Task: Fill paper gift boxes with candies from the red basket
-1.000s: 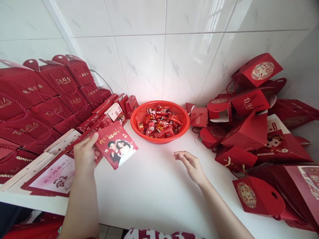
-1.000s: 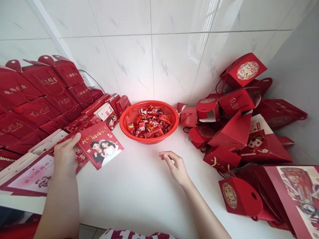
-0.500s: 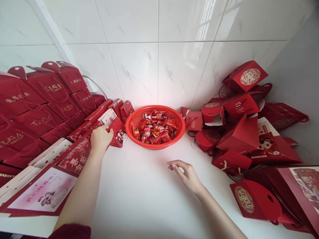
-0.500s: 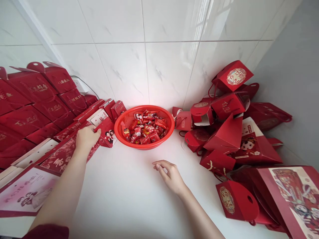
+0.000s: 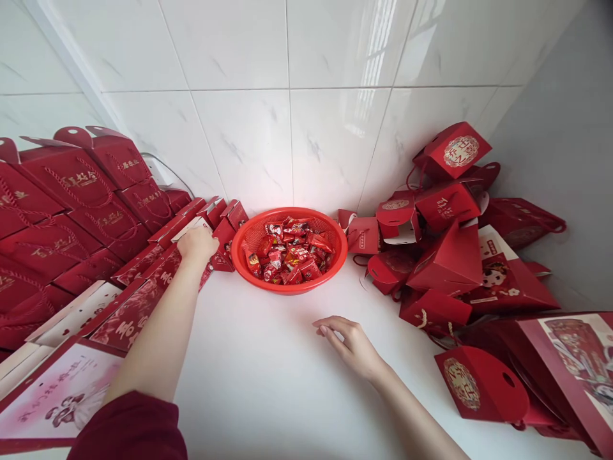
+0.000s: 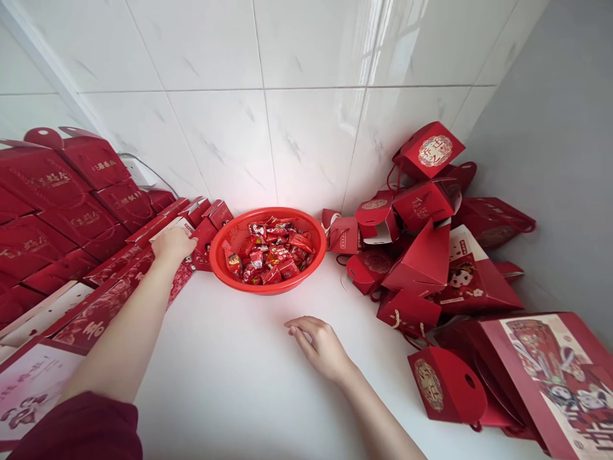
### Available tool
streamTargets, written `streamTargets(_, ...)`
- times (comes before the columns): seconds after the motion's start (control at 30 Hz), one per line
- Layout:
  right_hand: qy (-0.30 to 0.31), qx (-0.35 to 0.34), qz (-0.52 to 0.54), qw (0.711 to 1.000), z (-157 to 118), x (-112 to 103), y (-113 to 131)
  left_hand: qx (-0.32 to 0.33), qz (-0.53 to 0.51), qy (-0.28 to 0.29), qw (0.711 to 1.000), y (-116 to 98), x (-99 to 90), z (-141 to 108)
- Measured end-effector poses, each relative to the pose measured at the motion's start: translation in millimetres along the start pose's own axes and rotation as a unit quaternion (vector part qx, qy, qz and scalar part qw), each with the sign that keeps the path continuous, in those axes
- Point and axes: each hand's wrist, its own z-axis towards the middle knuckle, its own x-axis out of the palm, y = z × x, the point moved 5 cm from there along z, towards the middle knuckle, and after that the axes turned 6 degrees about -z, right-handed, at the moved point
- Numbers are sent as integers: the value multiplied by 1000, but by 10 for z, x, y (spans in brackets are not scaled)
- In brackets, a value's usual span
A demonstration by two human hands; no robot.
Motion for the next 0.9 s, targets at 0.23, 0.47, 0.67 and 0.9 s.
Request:
streamTargets(0.23, 10, -1, 1, 1000, 3, 32, 16, -4, -7, -8, 1000, 51, 45, -78)
streamTargets(0.47, -20, -19, -4, 1000, 30, -61, 121, 46, -32, -33, 998, -34, -69, -256)
streamTargets(0.67, -51, -64, -72, 994, 101, -443, 358, 228, -100, -60, 967, -511, -328, -767)
streamTargets(0.9, -147, -83, -230, 958, 83, -1296, 715, 498, -303, 66, 810, -1167, -219, -1976)
